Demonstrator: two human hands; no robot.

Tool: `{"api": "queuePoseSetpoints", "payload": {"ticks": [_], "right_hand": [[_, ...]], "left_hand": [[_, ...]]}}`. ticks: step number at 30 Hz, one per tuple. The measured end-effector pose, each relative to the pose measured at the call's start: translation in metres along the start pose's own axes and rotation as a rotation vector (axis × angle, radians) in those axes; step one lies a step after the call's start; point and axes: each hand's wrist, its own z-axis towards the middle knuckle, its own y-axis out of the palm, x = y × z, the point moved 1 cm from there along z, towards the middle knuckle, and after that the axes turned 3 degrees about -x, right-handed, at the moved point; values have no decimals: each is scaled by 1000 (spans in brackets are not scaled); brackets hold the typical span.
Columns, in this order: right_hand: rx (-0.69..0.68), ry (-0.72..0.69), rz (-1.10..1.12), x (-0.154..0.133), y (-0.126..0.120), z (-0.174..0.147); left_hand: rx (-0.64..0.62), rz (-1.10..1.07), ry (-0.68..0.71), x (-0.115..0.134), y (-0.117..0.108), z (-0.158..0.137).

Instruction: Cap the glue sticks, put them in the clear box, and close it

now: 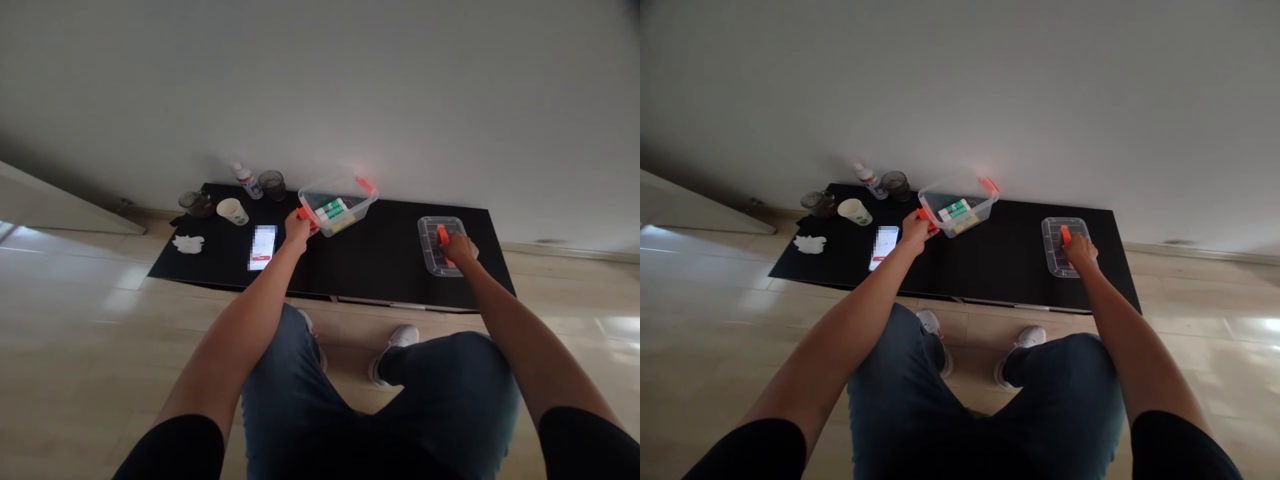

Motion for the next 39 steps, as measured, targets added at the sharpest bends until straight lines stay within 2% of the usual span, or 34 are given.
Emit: {"api": "queuePoseSetpoints", "payload": {"ticks": [5,9,12,15,17,20,24,27,33,39], "right_hand": [[7,11,66,4,1,-10],[93,-66,99,16,-17,-20],[225,-218,99,22,-45,-28],[386,-415,88,13,-80,-42],[449,-578,71,-4,-100,-56],[450,-835,11,-45,-118,-80],[348,-1060,-120,-100,-115,-104],[271,-1132,-180,-126,-103,-107],[177,-1109,-237,-143,-85,-100],[139,-1109,-244,-147,-72,-102]], "left_hand": [[-8,-23,-9,2,3,-2],[-62,-38,0,4,5,-9],[-135,-17,-11,7,9,-17],[-219,10,-33,8,17,-24],[-262,25,-46,7,23,-28],[-332,51,-54,5,33,-32],[-418,67,-62,2,42,-38],[-487,74,-74,2,44,-42],[-572,83,-53,1,42,-46],[-524,30,-120,2,38,-44]]}}
